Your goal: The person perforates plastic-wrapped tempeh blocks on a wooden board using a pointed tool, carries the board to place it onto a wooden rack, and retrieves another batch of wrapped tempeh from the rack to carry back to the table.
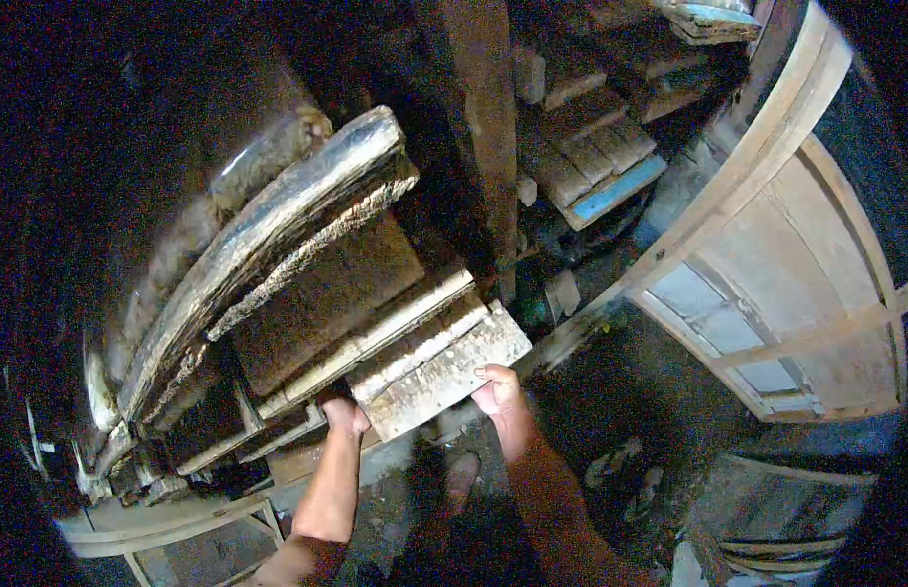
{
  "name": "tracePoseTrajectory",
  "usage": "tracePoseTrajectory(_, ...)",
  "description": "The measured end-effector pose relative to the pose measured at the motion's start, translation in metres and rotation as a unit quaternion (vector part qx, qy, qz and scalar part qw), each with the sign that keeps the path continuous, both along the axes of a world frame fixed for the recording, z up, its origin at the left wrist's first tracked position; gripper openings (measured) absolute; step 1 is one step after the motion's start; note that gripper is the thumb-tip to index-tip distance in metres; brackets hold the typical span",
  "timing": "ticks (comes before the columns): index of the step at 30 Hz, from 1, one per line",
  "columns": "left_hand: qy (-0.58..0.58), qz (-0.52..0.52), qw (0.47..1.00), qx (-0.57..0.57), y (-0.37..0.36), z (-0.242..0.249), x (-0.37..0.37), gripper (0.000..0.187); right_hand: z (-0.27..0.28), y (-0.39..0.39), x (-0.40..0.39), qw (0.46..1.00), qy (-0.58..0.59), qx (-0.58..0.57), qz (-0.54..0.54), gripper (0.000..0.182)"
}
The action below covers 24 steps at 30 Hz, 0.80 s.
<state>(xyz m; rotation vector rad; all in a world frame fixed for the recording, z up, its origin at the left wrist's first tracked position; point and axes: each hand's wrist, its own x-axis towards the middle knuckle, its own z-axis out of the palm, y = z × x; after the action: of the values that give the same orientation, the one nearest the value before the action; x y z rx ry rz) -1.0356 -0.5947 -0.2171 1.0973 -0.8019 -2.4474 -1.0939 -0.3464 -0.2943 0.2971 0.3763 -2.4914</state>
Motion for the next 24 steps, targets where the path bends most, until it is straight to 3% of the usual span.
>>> tracePoseTrajectory(2,0.000,-0.093,0.995,-0.031,-0.037,-0.055,0.016,0.080,-0.014,0.003,0.003,1.000,-0.021,-0.014,0.004,0.042)
tracePoseTrajectory(4,0.010,-0.075,0.997,-0.033,-0.068,-0.099,0.014,0.077,0.021,-0.002,0.001,0.999,-0.006,0.050,-0.015,0.044)
tracePoseTrajectory(5,0.022,-0.065,0.997,-0.016,-0.074,-0.105,0.010,0.076,0.027,-0.006,0.000,0.998,-0.018,0.027,-0.049,0.047)
tracePoseTrajectory(10,0.004,-0.028,0.996,0.090,-0.056,-0.053,-0.013,0.069,0.009,-0.002,-0.001,1.000,0.008,-0.009,-0.025,0.058)
tracePoseTrajectory(12,-0.022,-0.005,0.993,0.116,-0.048,-0.040,-0.015,0.066,0.008,0.000,0.000,0.999,-0.020,0.045,-0.005,0.044)
tracePoseTrajectory(13,-0.025,-0.003,0.992,0.122,-0.045,-0.035,-0.017,0.064,-0.057,0.006,0.005,0.999,0.003,-0.037,-0.029,0.037)
tracePoseTrajectory(16,0.022,-0.049,0.990,0.132,-0.048,-0.043,-0.017,0.058,-0.034,0.005,-0.002,0.999,0.013,-0.045,0.002,0.031)
tracePoseTrajectory(17,0.039,-0.055,0.992,0.107,-0.047,-0.043,-0.016,0.057,-0.014,0.003,-0.004,0.998,-0.023,0.050,-0.006,0.013)
tracePoseTrajectory(19,0.060,-0.061,0.993,0.083,-0.042,-0.038,-0.021,0.056,0.004,0.003,-0.007,0.999,-0.016,0.046,-0.021,0.016)
tracePoseTrajectory(22,-0.024,-0.036,0.995,0.085,-0.034,-0.024,-0.026,0.055,0.006,0.003,-0.013,1.000,0.022,-0.011,-0.006,0.033)
tracePoseTrajectory(24,0.095,-0.147,0.979,0.104,-0.042,-0.037,-0.020,0.055,0.021,0.001,-0.014,0.997,0.002,0.042,-0.063,0.027)
